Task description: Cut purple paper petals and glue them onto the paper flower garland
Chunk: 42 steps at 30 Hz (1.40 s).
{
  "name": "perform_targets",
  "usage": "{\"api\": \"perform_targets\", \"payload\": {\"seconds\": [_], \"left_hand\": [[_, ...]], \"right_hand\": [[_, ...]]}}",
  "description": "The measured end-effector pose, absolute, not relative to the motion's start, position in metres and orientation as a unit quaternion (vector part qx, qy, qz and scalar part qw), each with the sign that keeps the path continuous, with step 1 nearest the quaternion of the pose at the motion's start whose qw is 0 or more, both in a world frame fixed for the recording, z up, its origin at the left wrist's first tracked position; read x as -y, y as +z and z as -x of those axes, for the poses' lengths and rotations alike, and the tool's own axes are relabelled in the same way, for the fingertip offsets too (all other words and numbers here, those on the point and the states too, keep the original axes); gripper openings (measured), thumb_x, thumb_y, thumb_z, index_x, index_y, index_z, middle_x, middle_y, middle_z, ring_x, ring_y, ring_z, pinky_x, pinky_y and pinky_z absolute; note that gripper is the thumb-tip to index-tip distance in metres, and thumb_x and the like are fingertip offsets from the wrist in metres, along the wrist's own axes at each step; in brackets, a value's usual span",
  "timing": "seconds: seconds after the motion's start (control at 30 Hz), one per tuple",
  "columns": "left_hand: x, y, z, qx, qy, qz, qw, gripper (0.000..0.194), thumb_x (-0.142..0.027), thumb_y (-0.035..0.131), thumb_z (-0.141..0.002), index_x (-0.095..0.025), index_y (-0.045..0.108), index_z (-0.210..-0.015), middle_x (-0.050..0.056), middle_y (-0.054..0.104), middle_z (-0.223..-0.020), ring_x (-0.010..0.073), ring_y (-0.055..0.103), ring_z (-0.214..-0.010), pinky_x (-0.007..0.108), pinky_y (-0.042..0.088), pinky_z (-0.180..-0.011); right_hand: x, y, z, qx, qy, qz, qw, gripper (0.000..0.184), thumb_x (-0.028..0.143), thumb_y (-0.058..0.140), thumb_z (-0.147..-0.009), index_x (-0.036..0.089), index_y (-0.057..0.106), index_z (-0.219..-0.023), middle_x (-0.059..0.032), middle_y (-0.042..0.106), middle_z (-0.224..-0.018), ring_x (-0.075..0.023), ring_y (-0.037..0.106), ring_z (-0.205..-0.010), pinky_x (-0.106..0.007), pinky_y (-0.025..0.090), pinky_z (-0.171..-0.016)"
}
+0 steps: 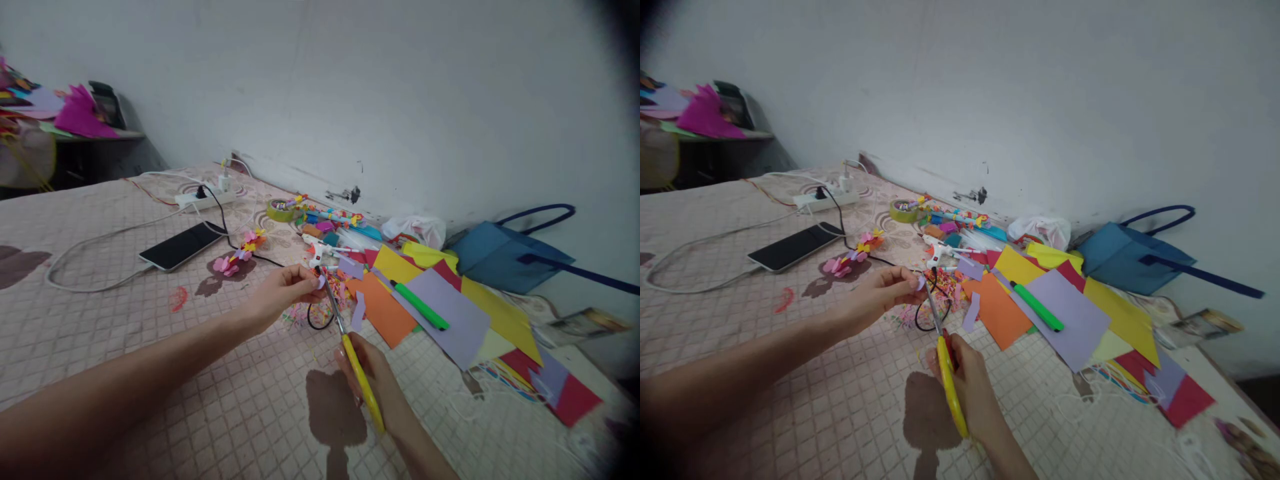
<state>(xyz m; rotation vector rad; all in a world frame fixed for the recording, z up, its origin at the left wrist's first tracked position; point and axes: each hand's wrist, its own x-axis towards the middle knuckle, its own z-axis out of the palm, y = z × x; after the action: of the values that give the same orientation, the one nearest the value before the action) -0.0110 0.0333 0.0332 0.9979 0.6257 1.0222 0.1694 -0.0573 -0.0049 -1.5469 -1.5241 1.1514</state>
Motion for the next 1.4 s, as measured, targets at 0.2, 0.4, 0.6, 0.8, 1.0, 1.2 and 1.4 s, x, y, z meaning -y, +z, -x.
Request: {"api": "perform_targets", "payload": {"seconds": [0.2,0.4,0.6,0.8,1.0,1.2,1.4], "left_hand": [[-0.035,0.032,0.011,-0.282,0.468,-0.444,0.710,0.021,-0.026,0.070,-0.071,-0.013,0.055,-0.073,0.001,0.066,-0.072,0.0109,0.062,-0.068,0.027,0.049,-0.073],[-0.037,0.031,0.011,-0.287,0.468,-0.441,0.710,0.020,-0.026,0.068,-0.073,-0.012,0.054,-0.074,0.002,0.066,-0.071,0.0107,0.063,-0.068,0.027,0.050,-0.072],[-0.040,0.033,0.015,-0.282,0.452,-0.447,0.719,0.018,-0.024,0.067,-0.075,-0.012,0.053,-0.076,0.004,0.068,-0.075,0.0118,0.065,-0.069,0.028,0.051,-0.073],[-0.043,0.034,0.020,-0.277,0.396,-0.495,0.722,0.017,-0.024,0.067,-0.075,-0.012,0.055,-0.074,0.005,0.070,-0.077,0.0113,0.066,-0.070,0.027,0.051,-0.073],[-0.036,0.032,0.016,-0.281,0.302,-0.570,0.711,0.022,-0.029,0.069,-0.072,-0.013,0.054,-0.073,0.004,0.069,-0.072,0.0119,0.066,-0.066,0.025,0.052,-0.065],[-0.028,0.026,0.009,-0.277,0.248,-0.612,0.698,0.022,-0.029,0.068,-0.073,-0.012,0.054,-0.072,0.001,0.066,-0.066,0.0091,0.063,-0.058,0.022,0.052,-0.060],[-0.021,0.019,0.007,-0.258,0.200,-0.648,0.688,0.020,-0.030,0.064,-0.076,-0.013,0.053,-0.074,0.001,0.065,-0.066,0.0104,0.063,-0.060,0.022,0.052,-0.057]], "right_hand": [[0.057,-0.003,-0.168,0.587,0.434,0.596,0.334,0.025,0.038,0.056,-0.080,0.021,0.042,-0.069,0.0090,0.036,-0.050,-0.0057,0.029,-0.037,-0.019,0.028,-0.036],[0.057,-0.008,-0.170,0.578,0.446,0.595,0.336,0.022,0.036,0.056,-0.080,0.021,0.043,-0.070,0.0095,0.037,-0.049,-0.0056,0.030,-0.035,-0.019,0.029,-0.037],[0.056,-0.003,-0.168,0.572,0.461,0.586,0.341,0.033,0.049,0.058,-0.077,0.021,0.043,-0.067,0.0091,0.035,-0.045,-0.0066,0.032,-0.035,-0.020,0.030,-0.035],[0.056,-0.006,-0.172,0.566,0.512,0.551,0.338,0.041,0.061,0.049,-0.078,0.020,0.042,-0.071,0.0084,0.036,-0.051,-0.0052,0.031,-0.035,-0.018,0.032,-0.032],[0.052,0.003,-0.171,0.525,0.551,0.500,0.414,0.040,0.055,0.050,-0.081,0.018,0.045,-0.068,0.0065,0.043,-0.054,-0.0030,0.030,-0.035,-0.017,0.031,-0.034],[0.050,0.010,-0.169,0.483,0.539,0.503,0.471,0.029,0.044,0.062,-0.074,0.020,0.045,-0.072,0.0101,0.040,-0.047,-0.0045,0.031,-0.034,-0.017,0.031,-0.034],[0.051,0.007,-0.169,0.497,0.507,0.520,0.474,0.025,0.037,0.064,-0.072,0.020,0.046,-0.077,0.0083,0.046,-0.054,-0.0056,0.035,-0.039,-0.018,0.031,-0.036]]}}
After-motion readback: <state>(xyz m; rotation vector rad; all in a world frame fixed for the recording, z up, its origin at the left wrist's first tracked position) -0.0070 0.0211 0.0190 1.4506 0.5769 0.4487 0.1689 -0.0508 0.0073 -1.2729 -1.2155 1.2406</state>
